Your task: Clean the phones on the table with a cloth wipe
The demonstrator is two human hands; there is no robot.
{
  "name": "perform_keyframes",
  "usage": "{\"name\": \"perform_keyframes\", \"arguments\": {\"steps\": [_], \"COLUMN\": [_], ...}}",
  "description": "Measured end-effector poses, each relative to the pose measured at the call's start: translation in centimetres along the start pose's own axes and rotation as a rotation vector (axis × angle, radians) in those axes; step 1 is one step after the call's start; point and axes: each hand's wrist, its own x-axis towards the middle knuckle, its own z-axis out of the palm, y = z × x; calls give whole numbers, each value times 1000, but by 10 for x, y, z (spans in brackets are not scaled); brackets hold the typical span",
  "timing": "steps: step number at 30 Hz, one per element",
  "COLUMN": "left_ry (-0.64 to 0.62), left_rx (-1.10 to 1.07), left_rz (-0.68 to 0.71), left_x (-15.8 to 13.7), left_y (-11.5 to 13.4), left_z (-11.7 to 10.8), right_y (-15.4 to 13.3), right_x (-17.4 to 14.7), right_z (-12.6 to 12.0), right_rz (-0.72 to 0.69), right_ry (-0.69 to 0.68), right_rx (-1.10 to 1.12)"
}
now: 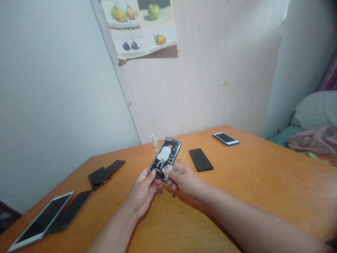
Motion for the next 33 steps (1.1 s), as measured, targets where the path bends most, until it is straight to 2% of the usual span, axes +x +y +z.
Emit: {"name": "perform_keyframes", "arguments": {"steps": [3,6,9,11,13,16,20,24,27,30,33], "left_ry": [-40,-27,28,38,12,35,169,84,77,61,56], "left_rx": [-5,75,186,217,213,183,132,-2,-164,-284,-312], "left_rz": [15,29,90,141,178,181,130,39,-40,-104,-151], "left_x": [1,1,-1,-4,-6,-7,-6,-5,-5,-4,-2], "left_y": [-3,-7,-7,-5,-3,-5,-11,-6,0,3,2], "left_z": [-1,0,6,11,13,12,9,10,12,12,10], "right_y": [13,10,0,-7,-12,-16,-15,-13,-9,-2,1], "right_x": [-4,-4,-4,-8,-13,-22,-28,-27,-22,-16,-14], "right_z": [11,4,-7,-11,-11,-7,-2,-1,-2,-4,-4], "right_rz": [-20,-92,-223,-251,-264,-345,-435,-418,-372,-333,-315], "right_ry": [-84,-39,73,111,118,85,-19,-87,-121,-106,-98], "right_rx": [-36,-181,-523,-795,-1012,-1171,-1126,-865,-695,-665,-636]}}
